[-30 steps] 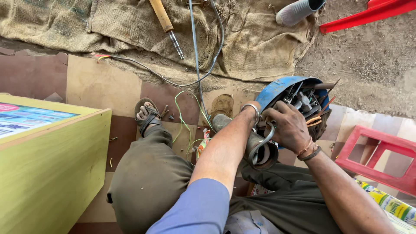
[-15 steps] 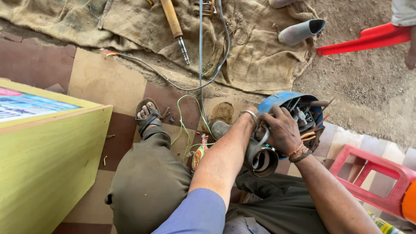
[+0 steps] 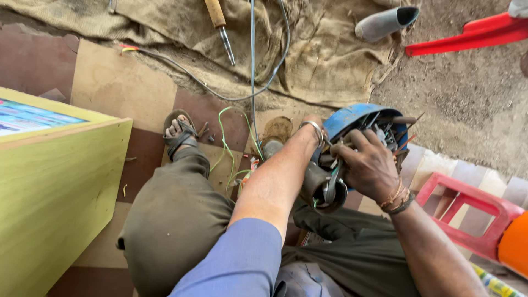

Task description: The person sits on the floor repairing a small electric motor. They handle the motor housing, feed a black cable and green wire through the housing opening, and work the wires into place by hand while picking parts from a tool basin.

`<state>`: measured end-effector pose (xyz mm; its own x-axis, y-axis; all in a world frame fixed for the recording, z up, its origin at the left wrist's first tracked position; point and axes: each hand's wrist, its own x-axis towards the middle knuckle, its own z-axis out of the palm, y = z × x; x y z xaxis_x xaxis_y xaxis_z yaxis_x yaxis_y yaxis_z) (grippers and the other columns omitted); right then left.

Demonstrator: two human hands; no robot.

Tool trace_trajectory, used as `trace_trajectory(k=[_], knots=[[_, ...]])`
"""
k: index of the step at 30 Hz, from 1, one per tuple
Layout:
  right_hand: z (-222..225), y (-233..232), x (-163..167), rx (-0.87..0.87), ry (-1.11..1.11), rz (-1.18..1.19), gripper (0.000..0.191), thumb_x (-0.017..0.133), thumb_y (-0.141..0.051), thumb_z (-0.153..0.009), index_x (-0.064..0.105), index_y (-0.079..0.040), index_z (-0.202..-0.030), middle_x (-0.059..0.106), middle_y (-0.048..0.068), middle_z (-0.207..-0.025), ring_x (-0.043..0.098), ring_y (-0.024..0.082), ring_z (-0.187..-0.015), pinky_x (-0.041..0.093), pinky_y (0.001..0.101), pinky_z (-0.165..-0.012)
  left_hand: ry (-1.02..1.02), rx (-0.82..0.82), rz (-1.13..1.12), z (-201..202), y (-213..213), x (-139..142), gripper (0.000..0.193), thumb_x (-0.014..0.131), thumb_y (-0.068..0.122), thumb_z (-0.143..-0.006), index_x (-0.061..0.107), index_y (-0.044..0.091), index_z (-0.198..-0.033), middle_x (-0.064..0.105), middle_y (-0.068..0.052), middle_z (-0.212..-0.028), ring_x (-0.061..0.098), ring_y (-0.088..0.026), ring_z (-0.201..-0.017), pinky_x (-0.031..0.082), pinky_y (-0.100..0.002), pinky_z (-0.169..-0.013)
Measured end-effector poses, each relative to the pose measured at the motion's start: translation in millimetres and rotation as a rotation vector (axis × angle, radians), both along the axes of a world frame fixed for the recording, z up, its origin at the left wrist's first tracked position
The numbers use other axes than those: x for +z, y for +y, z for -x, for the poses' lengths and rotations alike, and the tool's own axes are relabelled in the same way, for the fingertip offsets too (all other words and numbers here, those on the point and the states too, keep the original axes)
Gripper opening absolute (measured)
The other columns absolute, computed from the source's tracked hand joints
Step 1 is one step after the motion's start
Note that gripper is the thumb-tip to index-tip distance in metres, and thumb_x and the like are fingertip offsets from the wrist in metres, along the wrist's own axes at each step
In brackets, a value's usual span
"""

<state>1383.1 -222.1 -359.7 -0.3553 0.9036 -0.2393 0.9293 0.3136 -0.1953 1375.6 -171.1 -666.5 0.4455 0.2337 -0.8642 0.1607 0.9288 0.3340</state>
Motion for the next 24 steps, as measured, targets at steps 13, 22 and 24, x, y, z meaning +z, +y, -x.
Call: trace_trajectory(k=[13,22,24], knots=[[20.0,-7.3,33.0,0.081,-0.149,-0.046,0.037,0.065,-0.01,-0.083,0.067,-0.014,-0.12,0.058,0.011,-0.103,0.06,0.029,-0.095,0.054,0.0403,-0.079,0.019,-0.009,-0.027,12.8,12.8,22.5,0.03,0.053,0.03,-0.095,0.067,0.003,-0.096,0.066,-0.016,-0.083,0.062,-0.027,-0.06,0.05,-0.043,-0.05],[-14.4,-25.3,44.0,-0.524,0.531,0.103,0.047,0.077,-0.001,-0.08,0.066,-0.005,-0.126,0.075,0.013,-0.102,0.073,0.022,-0.094,0.057,0.0321,-0.084,-0.195,0.089,0.028,17.6,10.4,88.1,0.029,0.052,0.03,-0.095,0.066,0.003,-0.096,0.065,-0.016,-0.082,0.061,-0.028,-0.06,0.049,-0.044,-0.049],[-16.3,-33.9,38.4,-0.586,0.63,0.094,0.043,0.076,0.0,-0.083,0.068,-0.004,-0.125,0.076,0.012,-0.104,0.072,0.019,-0.094,0.057,0.0301,-0.085,-0.228,0.108,0.033,29.6,10.0,99.7,0.029,0.052,0.029,-0.095,0.065,0.003,-0.096,0.065,-0.016,-0.082,0.061,-0.028,-0.06,0.049,-0.044,-0.049]])
